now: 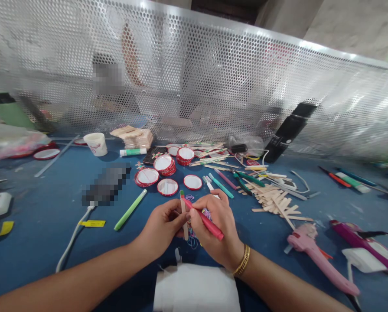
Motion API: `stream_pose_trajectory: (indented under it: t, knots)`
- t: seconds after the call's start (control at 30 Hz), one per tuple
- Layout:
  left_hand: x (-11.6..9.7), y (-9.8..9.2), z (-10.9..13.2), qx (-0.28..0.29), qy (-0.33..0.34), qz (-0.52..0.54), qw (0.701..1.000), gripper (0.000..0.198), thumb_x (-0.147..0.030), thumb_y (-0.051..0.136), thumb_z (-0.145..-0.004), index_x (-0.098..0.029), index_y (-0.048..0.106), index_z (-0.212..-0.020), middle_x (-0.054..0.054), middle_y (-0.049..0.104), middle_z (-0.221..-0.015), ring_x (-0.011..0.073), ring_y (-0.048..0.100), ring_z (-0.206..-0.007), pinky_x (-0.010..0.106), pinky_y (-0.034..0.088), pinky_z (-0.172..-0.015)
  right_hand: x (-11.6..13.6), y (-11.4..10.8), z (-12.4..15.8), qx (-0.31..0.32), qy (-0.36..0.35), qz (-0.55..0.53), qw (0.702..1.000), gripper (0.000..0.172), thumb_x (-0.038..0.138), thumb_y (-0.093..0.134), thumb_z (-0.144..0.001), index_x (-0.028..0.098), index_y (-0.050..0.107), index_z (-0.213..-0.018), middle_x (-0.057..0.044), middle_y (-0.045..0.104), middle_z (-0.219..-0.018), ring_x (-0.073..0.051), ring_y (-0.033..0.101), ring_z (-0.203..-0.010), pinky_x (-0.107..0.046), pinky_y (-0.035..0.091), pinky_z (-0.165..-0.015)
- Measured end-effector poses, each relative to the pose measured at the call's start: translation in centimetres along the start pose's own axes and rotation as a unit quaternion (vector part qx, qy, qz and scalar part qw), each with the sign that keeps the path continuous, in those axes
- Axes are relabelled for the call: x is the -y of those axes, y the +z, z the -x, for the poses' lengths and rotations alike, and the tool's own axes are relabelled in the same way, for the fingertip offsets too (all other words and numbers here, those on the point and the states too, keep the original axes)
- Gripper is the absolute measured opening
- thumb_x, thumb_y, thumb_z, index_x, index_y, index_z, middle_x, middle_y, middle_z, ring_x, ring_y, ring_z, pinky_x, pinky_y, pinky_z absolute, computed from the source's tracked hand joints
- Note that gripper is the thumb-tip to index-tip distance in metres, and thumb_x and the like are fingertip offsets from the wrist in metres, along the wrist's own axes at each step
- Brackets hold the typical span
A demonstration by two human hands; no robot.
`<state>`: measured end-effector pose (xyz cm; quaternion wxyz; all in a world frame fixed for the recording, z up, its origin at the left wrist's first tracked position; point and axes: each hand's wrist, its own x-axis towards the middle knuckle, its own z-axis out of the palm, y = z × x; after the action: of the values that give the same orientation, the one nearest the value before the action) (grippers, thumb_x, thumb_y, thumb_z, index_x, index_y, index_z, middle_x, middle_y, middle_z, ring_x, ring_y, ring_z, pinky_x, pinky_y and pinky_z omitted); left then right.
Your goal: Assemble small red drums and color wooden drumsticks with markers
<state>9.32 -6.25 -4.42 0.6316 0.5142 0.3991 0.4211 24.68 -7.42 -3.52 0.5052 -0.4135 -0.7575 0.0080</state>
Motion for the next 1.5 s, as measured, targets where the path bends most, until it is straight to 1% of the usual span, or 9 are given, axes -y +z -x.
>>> stream_pose_trajectory:
  t: [0.13,0.27,0.43,0.63,0.8,0.93,1.03,1.23,1.5]
  knots:
    - [0.02,0.04,-0.10,-0.010,-0.003,0.001,1.000,0.048,-0.057,0.080,-0.066,-0.015,0.063,-0.080,-0.002,0.058,-0.064,0.0100,0.050,-0.056,0.021,0.044,-0.051,-0.25,-0.06,0.01,-0.007,0.008,0.006,1.000,0.010,0.016,0.054,-0.087,0.023,0.053,-0.081,0.004,0.065,-0.071,-0.014,0.061,-0.064,-0.046,0.039,-0.097]
    - [-0.09,0.13,-0.13,-0.013,-0.006,0.007,1.000,0.048,-0.057,0.081,-0.064,-0.015,0.062,-0.079,-0.002,0.057,-0.063,0.0097,0.050,-0.055,0.020,0.043,-0.050,-0.33,-0.06,0.09,-0.022,0.004,-0.003,1.000,0.010,0.015,0.055,-0.087,0.023,0.053,-0.082,0.004,0.064,-0.071,-0.014,0.061,-0.064,-0.046,0.039,-0.097]
    - [-0.09,0.17,-0.07,0.001,-0.003,0.012,1.000,0.047,-0.056,0.080,-0.067,-0.015,0.059,-0.073,-0.002,0.056,-0.062,0.0096,0.050,-0.056,0.020,0.042,-0.051,0.02,0.04,0.22,-0.004,0.000,-0.010,1.000,0.009,0.014,0.056,-0.086,0.022,0.054,-0.082,0.005,0.065,-0.072,-0.013,0.062,-0.064,-0.047,0.036,-0.101]
    - [0.09,0.17,-0.05,0.005,0.001,0.021,1.000,0.045,-0.055,0.080,-0.067,-0.015,0.060,-0.074,-0.002,0.057,-0.062,0.0097,0.051,-0.055,0.021,0.043,-0.051,0.17,0.08,0.05,-0.015,-0.004,-0.004,1.000,0.009,0.014,0.056,-0.085,0.022,0.056,-0.081,0.005,0.065,-0.070,-0.013,0.062,-0.063,-0.045,0.039,-0.099]
    - [0.21,0.10,-0.09,-0.001,-0.001,0.015,1.000,0.044,-0.054,0.080,-0.068,-0.016,0.060,-0.073,-0.002,0.058,-0.062,0.0102,0.052,-0.055,0.021,0.043,-0.051,0.09,0.05,0.00,-0.004,-0.001,0.006,1.000,0.008,0.016,0.055,-0.086,0.023,0.054,-0.081,0.004,0.066,-0.071,-0.014,0.062,-0.063,-0.046,0.038,-0.098]
    - [0.13,0.01,-0.15,-0.008,-0.003,0.007,1.000,0.047,-0.056,0.080,-0.066,-0.015,0.063,-0.079,-0.002,0.059,-0.064,0.0103,0.052,-0.056,0.021,0.045,-0.051,-0.10,0.01,0.04,-0.011,0.004,0.007,1.000,0.010,0.015,0.054,-0.087,0.023,0.053,-0.080,0.004,0.064,-0.070,-0.014,0.061,-0.063,-0.046,0.039,-0.096]
    - [-0.01,0.02,-0.13,-0.008,-0.006,0.005,1.000,0.048,-0.057,0.081,-0.065,-0.014,0.063,-0.080,-0.001,0.059,-0.065,0.0102,0.052,-0.057,0.020,0.044,-0.051,-0.18,-0.03,0.10,-0.017,0.008,0.002,1.000,0.011,0.015,0.055,-0.087,0.023,0.052,-0.081,0.004,0.064,-0.070,-0.014,0.061,-0.064,-0.045,0.040,-0.095]
    - [0.00,0.12,-0.06,0.005,-0.007,0.026,1.000,0.046,-0.055,0.081,-0.067,-0.015,0.061,-0.078,-0.002,0.059,-0.064,0.0098,0.052,-0.057,0.020,0.045,-0.052,-0.12,-0.02,0.20,-0.017,-0.004,0.000,1.000,0.010,0.015,0.056,-0.087,0.023,0.052,-0.082,0.004,0.065,-0.072,-0.013,0.061,-0.064,-0.046,0.038,-0.098]
    - [-0.16,0.17,-0.05,-0.002,-0.013,0.020,1.000,0.047,-0.056,0.081,-0.065,-0.015,0.061,-0.077,-0.002,0.060,-0.065,0.0106,0.054,-0.057,0.021,0.045,-0.052,-0.28,0.02,0.28,-0.011,0.000,-0.005,1.000,0.008,0.016,0.056,-0.087,0.022,0.053,-0.083,0.004,0.065,-0.073,-0.013,0.062,-0.065,-0.046,0.037,-0.098]
